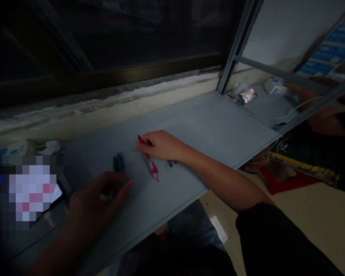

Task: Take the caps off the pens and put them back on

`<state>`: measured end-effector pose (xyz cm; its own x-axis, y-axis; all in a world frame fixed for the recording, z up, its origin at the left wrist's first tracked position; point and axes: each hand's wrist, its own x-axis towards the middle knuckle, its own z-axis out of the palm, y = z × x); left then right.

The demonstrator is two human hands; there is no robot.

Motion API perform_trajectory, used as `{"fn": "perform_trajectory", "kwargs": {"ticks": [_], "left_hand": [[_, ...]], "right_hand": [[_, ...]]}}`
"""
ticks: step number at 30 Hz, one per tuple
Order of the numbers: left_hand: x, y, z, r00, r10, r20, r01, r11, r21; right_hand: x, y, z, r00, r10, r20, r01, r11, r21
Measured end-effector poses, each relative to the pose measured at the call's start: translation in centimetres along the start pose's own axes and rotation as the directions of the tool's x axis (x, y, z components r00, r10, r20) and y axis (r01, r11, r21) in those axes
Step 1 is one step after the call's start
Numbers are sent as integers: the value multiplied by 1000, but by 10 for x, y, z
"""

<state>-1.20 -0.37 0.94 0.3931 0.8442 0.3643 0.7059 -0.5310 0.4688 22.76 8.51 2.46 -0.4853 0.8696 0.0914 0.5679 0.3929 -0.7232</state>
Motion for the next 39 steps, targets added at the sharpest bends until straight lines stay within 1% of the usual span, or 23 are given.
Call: {"fn": "perform_trajectory", "kwargs": {"ticks": [1,2,4,6,8,10,12,14,16,18,19,20,21,23,25,26,28,30,32,35,39], "left_hand": [[2,-2,-1,998,-66,1,66,994,87],[3,-3,-1,989,-142,33,134,975,176],[6,-6,-2,962,-253,107,209,927,312],[7,-6,-1,937,-311,159,230,892,388],[7,-5,-1,924,-333,187,227,873,431],[8,-3,-1,913,-354,205,226,855,466],[9,0,-1,897,-384,220,233,833,502],[11,3,-3,878,-418,234,244,811,532],[13,5,-6,851,-457,258,263,796,545],[14,4,-7,825,-492,279,296,796,528],[14,3,-8,819,-499,282,315,803,505],[13,1,-8,823,-495,279,333,818,469],[12,0,-8,836,-478,271,346,841,417],[9,-3,-7,882,-400,251,341,907,247],[5,-4,-6,933,-281,227,282,959,29],[3,-4,-6,951,-219,216,238,969,-64],[0,-3,-5,973,-115,199,153,971,-183],[-1,-3,-3,980,-49,193,92,971,-222],[-2,-5,-1,985,-15,169,54,972,-227],[-4,-9,1,991,3,133,25,978,-208],[-3,-12,2,996,-17,83,28,991,-132]], "right_hand": [[1,3,-1,1000,11,-21,-13,996,-93],[2,6,-2,999,34,-37,-39,985,-169],[3,10,-2,992,116,-59,-128,954,-271],[3,13,-1,974,202,-102,-225,916,-332],[3,13,-1,963,222,-151,-262,900,-349],[2,12,-1,968,185,-166,-230,921,-314],[1,8,0,984,119,-133,-149,959,-240],[-1,4,2,997,38,-66,-48,986,-158],[-3,-1,5,999,-46,27,48,994,-99],[-5,-6,8,989,-89,122,99,992,-80],[-6,-8,10,983,-96,155,109,990,-83],[-6,-9,11,980,-97,172,113,990,-88],[-6,-10,11,979,-99,177,116,990,-87],[-6,-10,12,982,-115,147,123,991,-48],[-7,-10,13,983,-124,136,119,992,46],[-7,-10,14,980,-124,155,106,987,118],[-9,-11,14,967,-125,223,56,955,292],[-11,-12,15,957,-122,262,-10,893,450],[-11,-15,16,968,-97,232,-48,835,548],[-10,-17,17,982,-61,177,-67,768,637],[-7,-16,22,987,-44,156,-84,684,725]]}}
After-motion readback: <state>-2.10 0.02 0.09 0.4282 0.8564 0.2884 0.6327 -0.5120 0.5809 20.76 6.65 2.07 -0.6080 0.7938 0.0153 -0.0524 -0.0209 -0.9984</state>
